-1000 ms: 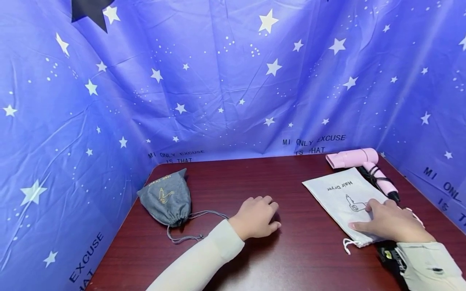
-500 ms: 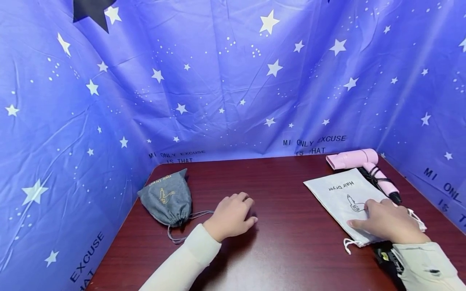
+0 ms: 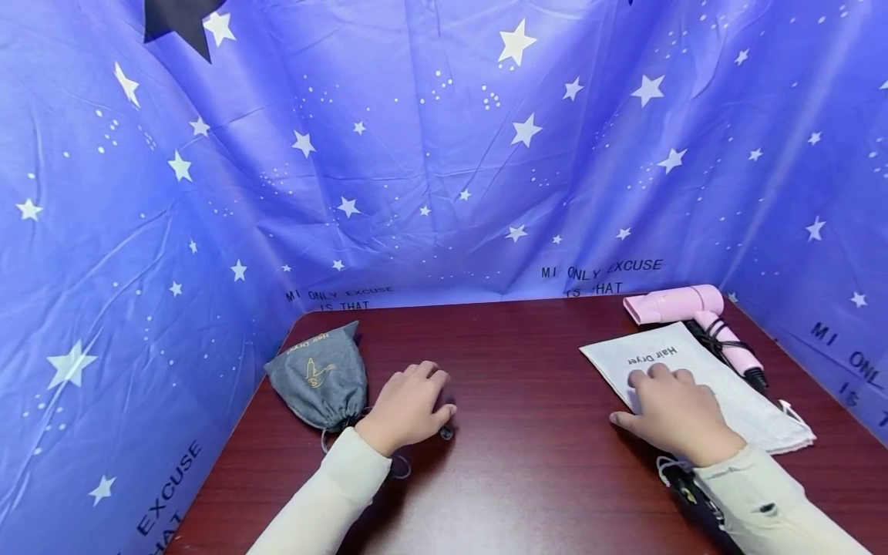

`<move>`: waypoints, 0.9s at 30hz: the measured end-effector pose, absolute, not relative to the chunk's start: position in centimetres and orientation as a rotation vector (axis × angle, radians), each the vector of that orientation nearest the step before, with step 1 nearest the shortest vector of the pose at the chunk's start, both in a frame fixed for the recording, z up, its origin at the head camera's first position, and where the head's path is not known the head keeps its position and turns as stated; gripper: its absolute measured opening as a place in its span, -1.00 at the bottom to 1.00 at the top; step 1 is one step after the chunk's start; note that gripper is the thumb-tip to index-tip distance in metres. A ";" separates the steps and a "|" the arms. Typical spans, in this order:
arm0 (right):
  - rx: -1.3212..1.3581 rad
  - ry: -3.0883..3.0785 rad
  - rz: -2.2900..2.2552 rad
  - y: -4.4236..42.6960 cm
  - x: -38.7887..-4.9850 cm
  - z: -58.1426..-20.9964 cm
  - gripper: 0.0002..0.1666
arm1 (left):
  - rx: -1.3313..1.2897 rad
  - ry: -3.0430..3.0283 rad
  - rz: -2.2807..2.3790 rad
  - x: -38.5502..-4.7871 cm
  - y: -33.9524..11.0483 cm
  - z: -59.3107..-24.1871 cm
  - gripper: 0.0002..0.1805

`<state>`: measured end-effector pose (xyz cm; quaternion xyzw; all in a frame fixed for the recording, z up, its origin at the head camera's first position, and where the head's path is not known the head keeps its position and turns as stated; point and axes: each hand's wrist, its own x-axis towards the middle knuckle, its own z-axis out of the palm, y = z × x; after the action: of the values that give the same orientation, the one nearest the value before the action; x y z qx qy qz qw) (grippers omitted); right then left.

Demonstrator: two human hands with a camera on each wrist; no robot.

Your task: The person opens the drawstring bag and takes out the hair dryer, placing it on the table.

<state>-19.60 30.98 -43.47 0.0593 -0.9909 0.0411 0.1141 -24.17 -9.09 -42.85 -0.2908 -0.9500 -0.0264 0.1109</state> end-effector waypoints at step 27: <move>0.496 -2.742 0.095 18.6 -22.0 -43.2 -0.40 | -0.545 -2.809 -0.290 -24.7 -16.2 -42.4 -0.42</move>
<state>-21.99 18.60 -43.16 0.1751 -0.9682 0.0337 0.1757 -24.69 -16.21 -42.40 -0.1879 -0.9681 -0.1000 0.1323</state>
